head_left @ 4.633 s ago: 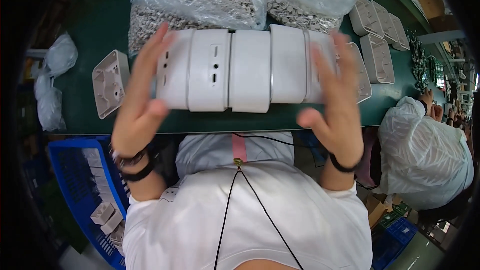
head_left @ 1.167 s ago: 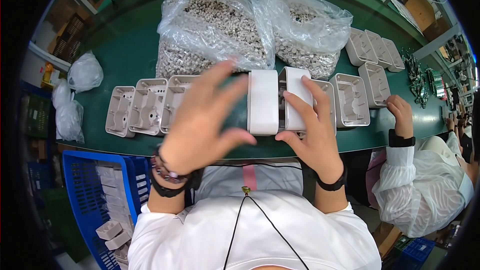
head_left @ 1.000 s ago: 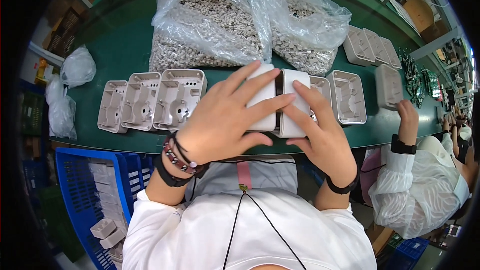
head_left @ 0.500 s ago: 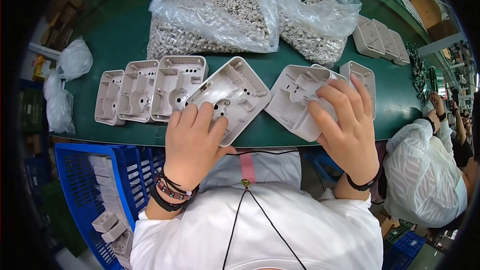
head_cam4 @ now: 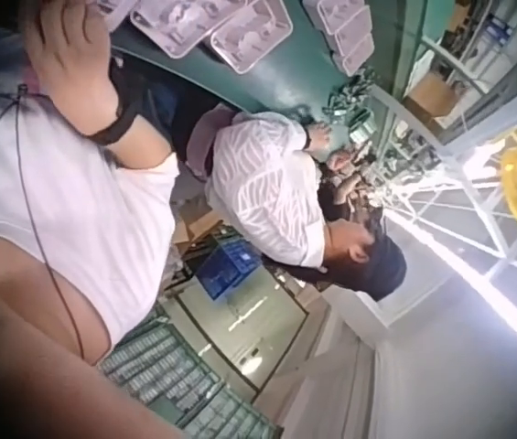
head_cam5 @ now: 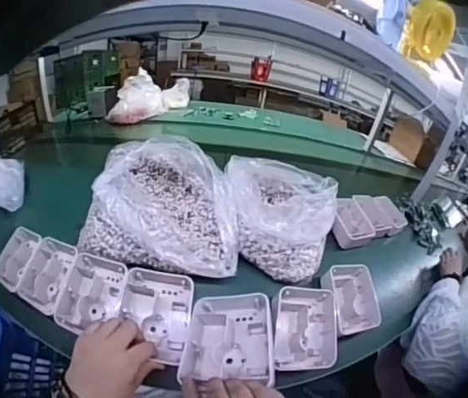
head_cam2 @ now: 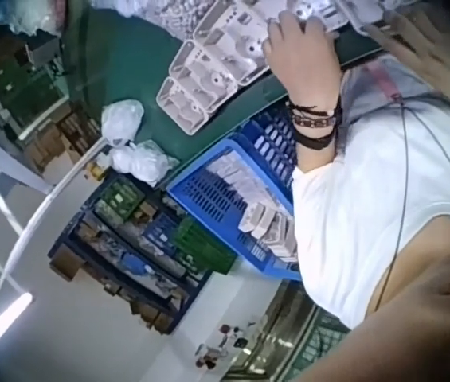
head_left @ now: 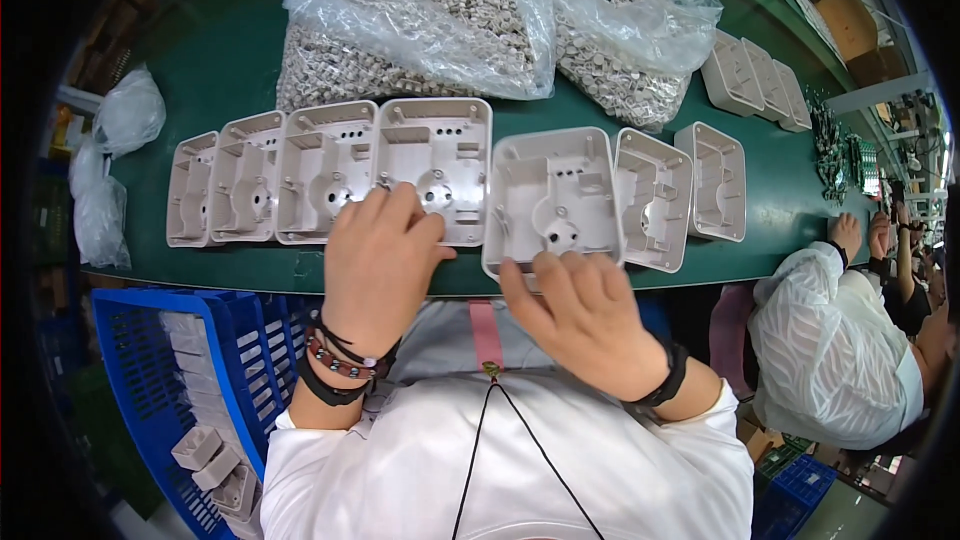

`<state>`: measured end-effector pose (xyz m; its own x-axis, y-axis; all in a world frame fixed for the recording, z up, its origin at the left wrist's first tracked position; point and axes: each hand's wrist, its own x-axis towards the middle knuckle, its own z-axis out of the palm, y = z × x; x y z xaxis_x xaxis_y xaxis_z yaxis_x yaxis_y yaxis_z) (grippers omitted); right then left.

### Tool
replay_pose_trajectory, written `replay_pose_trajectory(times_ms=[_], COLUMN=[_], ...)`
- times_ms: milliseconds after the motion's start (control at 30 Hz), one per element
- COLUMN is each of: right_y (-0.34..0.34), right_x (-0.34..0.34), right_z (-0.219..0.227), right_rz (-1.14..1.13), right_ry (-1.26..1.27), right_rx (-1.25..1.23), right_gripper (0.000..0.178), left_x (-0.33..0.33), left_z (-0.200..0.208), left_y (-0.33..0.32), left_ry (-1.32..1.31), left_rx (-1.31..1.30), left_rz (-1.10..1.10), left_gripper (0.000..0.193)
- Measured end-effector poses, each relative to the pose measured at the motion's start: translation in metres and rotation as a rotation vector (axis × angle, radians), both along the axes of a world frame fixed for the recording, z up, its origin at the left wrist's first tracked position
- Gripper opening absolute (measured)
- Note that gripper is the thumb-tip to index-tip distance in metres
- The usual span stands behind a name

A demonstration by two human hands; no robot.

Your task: The person takes white plastic housings from a blue crate and places them on a table. They then pick up small white components from bags and press them into the housings before returning the housings to the blue crate.

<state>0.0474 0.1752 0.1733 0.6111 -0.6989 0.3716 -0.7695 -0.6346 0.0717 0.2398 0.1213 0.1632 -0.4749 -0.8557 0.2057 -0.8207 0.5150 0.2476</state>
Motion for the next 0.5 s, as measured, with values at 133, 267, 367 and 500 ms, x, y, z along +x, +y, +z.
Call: replay_pose_trajectory(times_ms=[133, 267, 367, 500], right_y=[0.005, -0.007, -0.018, -0.013], right_x=[0.007, -0.001, -0.010, -0.032], right_z=[-0.023, -0.044, -0.043, -0.030], right_rz=[-0.054, -0.052, -0.087, -0.154], right_ry=[-0.122, -0.216, -0.226, -0.166], right_rx=[0.202, 0.290, 0.224, 0.061], right_gripper=[0.046, 0.047, 0.048, 0.045], left_x=[0.013, 0.023, 0.033, 0.073], left_z=[0.001, 0.003, 0.015, 0.003], left_y=[-0.001, -0.009, -0.014, -0.020], left_ry=[-0.010, 0.064, 0.124, 0.110], left_rx=[-0.006, 0.077, 0.010, -0.163], left_rz=[0.012, -0.083, -0.025, 0.253], left_gripper=[0.020, 0.022, 0.025, 0.033])
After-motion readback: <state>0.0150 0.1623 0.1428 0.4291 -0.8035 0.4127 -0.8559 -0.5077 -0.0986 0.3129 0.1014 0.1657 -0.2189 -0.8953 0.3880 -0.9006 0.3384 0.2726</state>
